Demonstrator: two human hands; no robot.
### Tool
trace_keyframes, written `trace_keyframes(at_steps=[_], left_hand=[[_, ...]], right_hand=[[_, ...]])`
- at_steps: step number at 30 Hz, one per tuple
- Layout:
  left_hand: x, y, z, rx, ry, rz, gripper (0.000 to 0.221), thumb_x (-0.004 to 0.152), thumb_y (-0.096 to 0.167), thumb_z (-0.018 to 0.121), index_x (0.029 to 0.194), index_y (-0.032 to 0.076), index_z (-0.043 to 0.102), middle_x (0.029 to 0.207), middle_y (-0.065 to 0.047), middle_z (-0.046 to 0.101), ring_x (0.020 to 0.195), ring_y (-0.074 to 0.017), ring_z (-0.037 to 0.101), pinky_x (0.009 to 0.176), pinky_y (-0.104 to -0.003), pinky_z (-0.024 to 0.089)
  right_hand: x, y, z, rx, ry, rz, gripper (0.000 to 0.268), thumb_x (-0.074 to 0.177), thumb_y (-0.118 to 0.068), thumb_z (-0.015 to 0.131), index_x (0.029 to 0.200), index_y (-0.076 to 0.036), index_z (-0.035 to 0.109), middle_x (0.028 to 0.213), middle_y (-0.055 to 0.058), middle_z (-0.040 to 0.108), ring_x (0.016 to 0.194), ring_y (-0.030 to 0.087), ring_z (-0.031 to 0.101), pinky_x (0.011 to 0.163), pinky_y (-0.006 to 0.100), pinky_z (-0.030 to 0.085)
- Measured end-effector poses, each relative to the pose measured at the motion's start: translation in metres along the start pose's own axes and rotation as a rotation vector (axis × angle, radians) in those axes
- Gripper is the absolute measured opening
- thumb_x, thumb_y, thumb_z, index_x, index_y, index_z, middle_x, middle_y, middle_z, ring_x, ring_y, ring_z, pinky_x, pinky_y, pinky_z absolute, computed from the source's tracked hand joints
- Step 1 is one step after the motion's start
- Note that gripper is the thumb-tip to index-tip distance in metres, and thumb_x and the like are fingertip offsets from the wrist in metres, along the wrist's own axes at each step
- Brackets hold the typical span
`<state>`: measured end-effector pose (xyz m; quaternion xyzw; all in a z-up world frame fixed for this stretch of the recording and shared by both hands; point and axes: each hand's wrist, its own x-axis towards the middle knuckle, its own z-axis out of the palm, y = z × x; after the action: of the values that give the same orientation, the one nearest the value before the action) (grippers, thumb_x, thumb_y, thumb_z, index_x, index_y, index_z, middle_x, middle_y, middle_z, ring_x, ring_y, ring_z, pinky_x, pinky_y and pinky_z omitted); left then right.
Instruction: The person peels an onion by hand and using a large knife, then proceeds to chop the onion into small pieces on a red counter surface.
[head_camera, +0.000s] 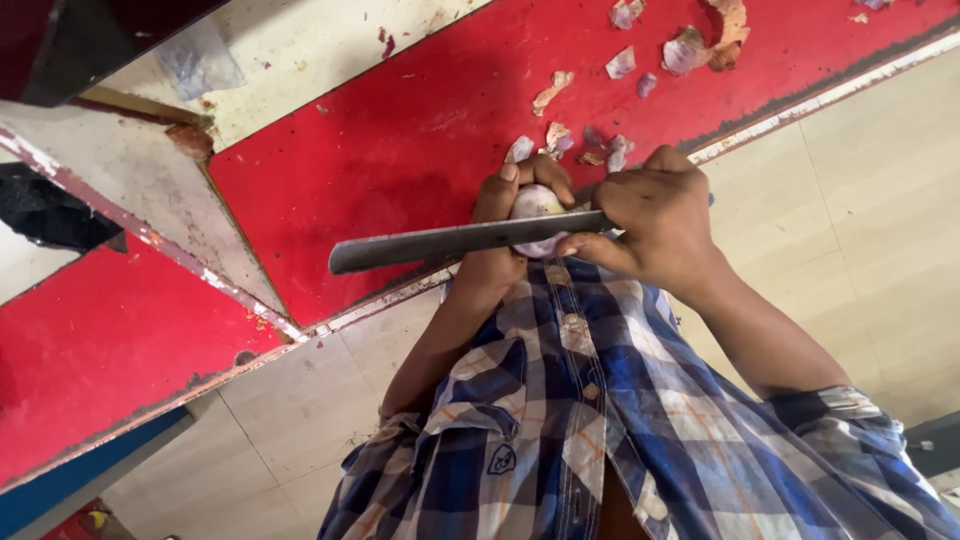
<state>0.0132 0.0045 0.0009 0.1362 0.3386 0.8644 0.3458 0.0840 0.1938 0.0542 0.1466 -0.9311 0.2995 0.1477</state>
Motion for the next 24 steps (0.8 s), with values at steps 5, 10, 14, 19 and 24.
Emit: trace_keyframes(at_steps=[5,10,14,19,24], left_hand=[[0.001,0.002,0.008,-0.066,0.068,-0.149,0.054,0.11,0.048,0.044,0.094,0.001,0.065,0.085,-0.008,0.066,0.076,-0.0137,0.065,0.07,-0.025,0.054],[-0.003,-0.004,0.004,-0.216,0.127,-0.324,0.051,0.108,0.046,0.05,0.095,0.0,0.066,0.08,-0.009,0.067,0.066,-0.0129,0.065,0.059,-0.022,0.051],[0.005,-0.017,-0.011,-0.273,0.066,-0.366,0.058,0.109,0.055,0.05,0.098,0.0,0.066,0.082,-0.01,0.069,0.062,-0.0112,0.063,0.054,-0.023,0.05],[-0.008,-0.021,-0.015,-0.118,0.192,-0.224,0.064,0.101,0.065,0.044,0.111,0.004,0.063,0.082,-0.007,0.068,0.056,-0.0094,0.06,0.045,-0.024,0.044],[0.001,-0.029,-0.011,0.013,0.291,-0.107,0.053,0.105,0.06,0.054,0.107,0.007,0.058,0.08,-0.004,0.061,0.051,-0.0098,0.051,0.04,-0.026,0.036]], right_hand=[[-0.005,-0.003,0.001,-0.165,0.088,-0.021,0.052,0.091,-0.057,0.074,0.07,-0.013,0.055,0.071,0.001,0.066,0.061,0.019,0.06,0.069,0.037,0.038],[-0.011,-0.007,0.005,-0.153,0.111,-0.019,0.05,0.092,-0.056,0.073,0.075,-0.013,0.056,0.073,0.0,0.065,0.063,0.019,0.061,0.069,0.036,0.038],[-0.014,-0.002,0.011,-0.167,0.108,0.02,0.05,0.09,-0.055,0.075,0.072,-0.011,0.057,0.068,0.003,0.063,0.059,0.022,0.059,0.065,0.038,0.037],[-0.012,0.009,0.021,0.032,0.084,0.431,0.053,0.094,-0.049,0.076,0.068,-0.007,0.057,0.057,0.011,0.051,0.053,0.032,0.05,0.061,0.042,0.039],[-0.013,0.002,0.031,0.184,0.11,0.449,0.049,0.097,-0.045,0.071,0.072,-0.006,0.058,0.058,0.011,0.049,0.055,0.032,0.052,0.061,0.043,0.041]])
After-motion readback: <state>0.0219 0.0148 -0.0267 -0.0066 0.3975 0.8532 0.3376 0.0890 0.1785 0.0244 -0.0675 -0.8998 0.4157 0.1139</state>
